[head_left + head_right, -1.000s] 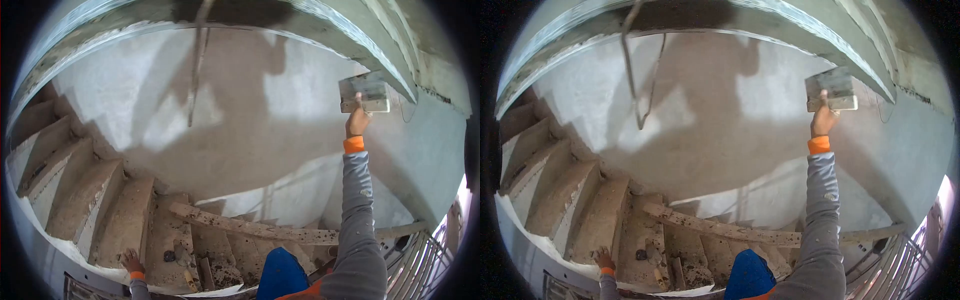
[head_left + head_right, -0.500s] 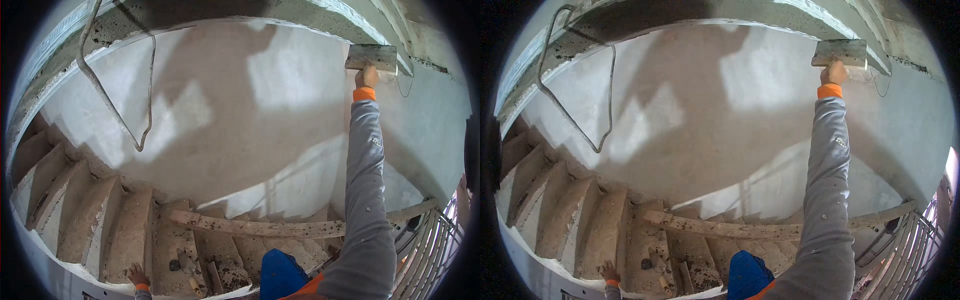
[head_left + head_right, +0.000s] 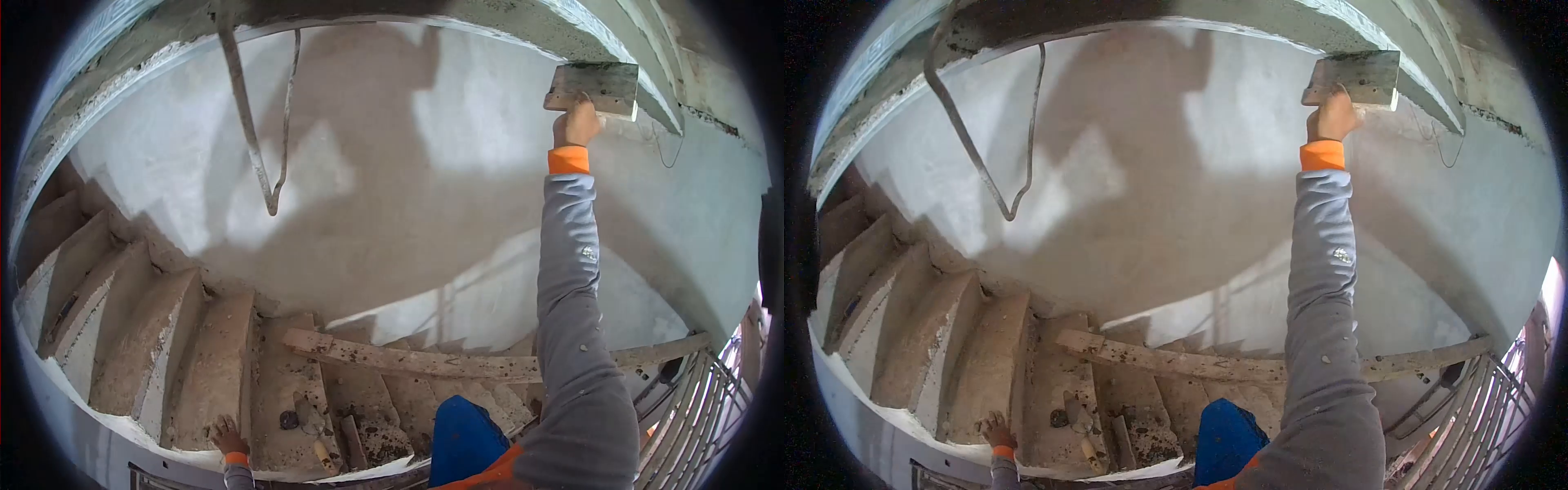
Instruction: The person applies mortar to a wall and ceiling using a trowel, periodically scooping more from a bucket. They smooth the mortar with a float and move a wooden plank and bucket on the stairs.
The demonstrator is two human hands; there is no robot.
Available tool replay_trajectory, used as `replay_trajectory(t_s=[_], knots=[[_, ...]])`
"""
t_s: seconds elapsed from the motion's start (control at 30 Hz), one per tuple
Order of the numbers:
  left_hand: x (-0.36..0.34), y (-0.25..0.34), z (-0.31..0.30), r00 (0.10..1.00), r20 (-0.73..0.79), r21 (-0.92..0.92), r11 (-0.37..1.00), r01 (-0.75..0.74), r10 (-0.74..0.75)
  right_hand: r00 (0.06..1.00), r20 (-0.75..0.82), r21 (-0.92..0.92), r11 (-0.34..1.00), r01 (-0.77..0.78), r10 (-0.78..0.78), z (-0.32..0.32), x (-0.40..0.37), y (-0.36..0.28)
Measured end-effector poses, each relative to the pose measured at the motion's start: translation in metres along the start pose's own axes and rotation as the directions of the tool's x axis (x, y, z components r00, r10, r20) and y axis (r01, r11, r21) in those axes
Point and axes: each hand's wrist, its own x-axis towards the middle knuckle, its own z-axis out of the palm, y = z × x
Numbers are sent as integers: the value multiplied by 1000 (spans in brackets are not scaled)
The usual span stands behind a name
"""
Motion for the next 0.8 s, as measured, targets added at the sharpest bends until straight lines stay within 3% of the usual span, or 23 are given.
replay_trajectory(t_s=[0.03,0.1,0.2,0.27,0.3,0.37,0.43,0.47,0.53,0.57,0.6,0.63,0.67,0.73,0.8], knots=[[-1,0,0,1000,-14,13,1000,-5,5,996,77,-105,993,48,-40,0,-8,-15],[0,1,-4,1000,15,-27,1000,4,-4,997,72,-49,998,40,-37,13,-20,-35],[-3,2,-9,1000,5,-22,1000,1,-1,997,-44,333,942,-46,64,45,-47,-57],[1,0,0,999,-38,17,999,-35,36,1000,16,457,889,-27,23,54,-68,-84],[10,-5,13,995,-68,47,997,-68,71,927,123,-145,918,369,-353,51,-78,-61],[14,-9,21,995,-71,47,997,-69,72,892,276,-283,857,431,-357,58,-113,-68],[2,-1,1,1000,-15,-13,1000,-4,4,928,323,-207,943,260,-185,62,-174,-140],[5,-7,10,998,-37,39,998,-42,43,860,454,-481,748,457,-234,49,-204,-164],[18,-12,28,988,-81,131,984,-120,131,756,616,-586,511,629,-223,17,-302,-171],[10,-10,20,996,-41,96,992,-78,83,675,738,-475,718,509,9,-5,-363,-175],[-4,-1,-7,999,-1,58,998,-33,33,485,810,-423,901,93,330,-29,-426,-181],[-12,9,-25,999,38,22,1000,18,-19,226,817,-495,846,-197,530,-55,-470,-193],[-12,17,-26,999,47,0,1000,16,-16,25,812,-553,782,-287,583,-79,-496,-205],[-15,11,-32,997,65,-6,1000,28,-27,-278,766,-626,574,-528,579,-116,-502,-229],[-11,16,-42,996,74,4,999,40,-40,-93,851,-490,715,-499,518,-136,-524,-223]])
